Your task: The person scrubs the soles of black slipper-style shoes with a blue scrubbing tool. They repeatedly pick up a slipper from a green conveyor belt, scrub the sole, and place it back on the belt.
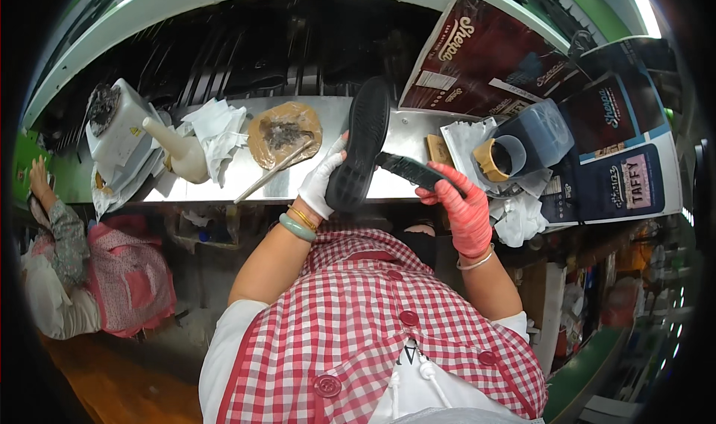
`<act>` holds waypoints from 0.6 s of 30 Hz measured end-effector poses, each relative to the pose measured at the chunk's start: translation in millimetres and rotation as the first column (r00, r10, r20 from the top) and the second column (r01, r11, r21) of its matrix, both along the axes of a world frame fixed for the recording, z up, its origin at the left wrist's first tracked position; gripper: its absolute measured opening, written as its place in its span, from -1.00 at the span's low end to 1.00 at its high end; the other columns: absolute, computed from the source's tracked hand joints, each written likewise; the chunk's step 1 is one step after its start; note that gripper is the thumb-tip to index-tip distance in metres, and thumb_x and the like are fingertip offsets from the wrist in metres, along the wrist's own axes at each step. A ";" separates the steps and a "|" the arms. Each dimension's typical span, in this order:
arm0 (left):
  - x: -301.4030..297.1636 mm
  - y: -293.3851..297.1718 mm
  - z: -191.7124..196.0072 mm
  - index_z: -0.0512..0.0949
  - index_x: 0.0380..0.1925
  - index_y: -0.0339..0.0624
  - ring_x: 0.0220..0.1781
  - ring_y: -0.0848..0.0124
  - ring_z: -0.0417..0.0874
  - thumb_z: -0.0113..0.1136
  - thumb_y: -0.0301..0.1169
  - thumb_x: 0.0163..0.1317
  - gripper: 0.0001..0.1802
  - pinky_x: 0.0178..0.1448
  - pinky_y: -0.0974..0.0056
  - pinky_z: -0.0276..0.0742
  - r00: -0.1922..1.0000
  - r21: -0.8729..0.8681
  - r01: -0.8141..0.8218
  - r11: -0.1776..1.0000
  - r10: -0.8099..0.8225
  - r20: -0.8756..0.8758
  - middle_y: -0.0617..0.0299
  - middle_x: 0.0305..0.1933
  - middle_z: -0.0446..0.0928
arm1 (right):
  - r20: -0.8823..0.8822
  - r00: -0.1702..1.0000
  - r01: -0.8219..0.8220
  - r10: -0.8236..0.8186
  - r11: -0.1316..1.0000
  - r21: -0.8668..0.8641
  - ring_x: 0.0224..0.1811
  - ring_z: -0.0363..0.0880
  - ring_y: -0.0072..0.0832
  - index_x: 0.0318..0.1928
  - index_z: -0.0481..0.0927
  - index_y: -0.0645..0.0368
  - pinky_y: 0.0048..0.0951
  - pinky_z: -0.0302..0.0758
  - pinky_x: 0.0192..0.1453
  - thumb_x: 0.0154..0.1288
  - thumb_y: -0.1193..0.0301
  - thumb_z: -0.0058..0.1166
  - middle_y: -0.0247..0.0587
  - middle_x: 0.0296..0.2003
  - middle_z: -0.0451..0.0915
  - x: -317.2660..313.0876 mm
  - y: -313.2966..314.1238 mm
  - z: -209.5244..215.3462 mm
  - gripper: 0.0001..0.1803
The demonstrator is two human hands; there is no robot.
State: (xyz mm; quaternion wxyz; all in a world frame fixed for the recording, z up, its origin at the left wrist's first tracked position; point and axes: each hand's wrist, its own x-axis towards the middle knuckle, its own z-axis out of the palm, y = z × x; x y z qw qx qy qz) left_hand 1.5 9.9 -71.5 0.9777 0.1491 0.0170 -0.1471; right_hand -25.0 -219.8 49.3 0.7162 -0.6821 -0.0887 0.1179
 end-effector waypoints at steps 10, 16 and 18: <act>-17.0 -11.0 32.6 0.06 0.35 -0.08 0.16 0.09 0.46 -0.09 -0.37 0.33 -0.41 0.24 0.15 0.39 0.995 0.108 0.016 0.994 -0.027 0.100 0.00 0.24 0.31 | -0.206 0.972 0.191 -0.114 0.895 0.404 -0.25 0.64 -0.39 0.14 0.35 0.34 -0.53 0.59 -0.25 0.31 0.33 0.06 -0.08 -0.18 0.58 11.5 -10.8 -23.5 -0.53; -24.8 -14.8 35.7 0.02 0.37 -0.09 0.17 0.12 0.45 -0.08 -0.31 0.32 -0.37 0.24 0.17 0.38 0.986 0.152 0.025 0.988 -0.050 0.161 -0.01 0.26 0.29 | -0.254 0.964 0.193 -0.074 0.851 0.488 -0.26 0.64 -0.38 0.13 0.35 0.32 -0.52 0.59 -0.27 0.31 0.35 0.05 -0.10 -0.19 0.58 9.8 -15.8 -34.4 -0.55; -27.1 -17.3 37.6 0.01 0.37 -0.09 0.18 0.11 0.44 -0.07 -0.30 0.32 -0.36 0.25 0.16 0.37 0.985 0.144 0.034 0.989 -0.057 0.162 -0.01 0.27 0.27 | -0.257 0.965 0.186 -0.059 0.841 0.508 -0.26 0.64 -0.38 0.12 0.36 0.31 -0.51 0.60 -0.27 0.31 0.35 0.05 -0.10 -0.20 0.58 8.3 -19.8 -38.2 -0.56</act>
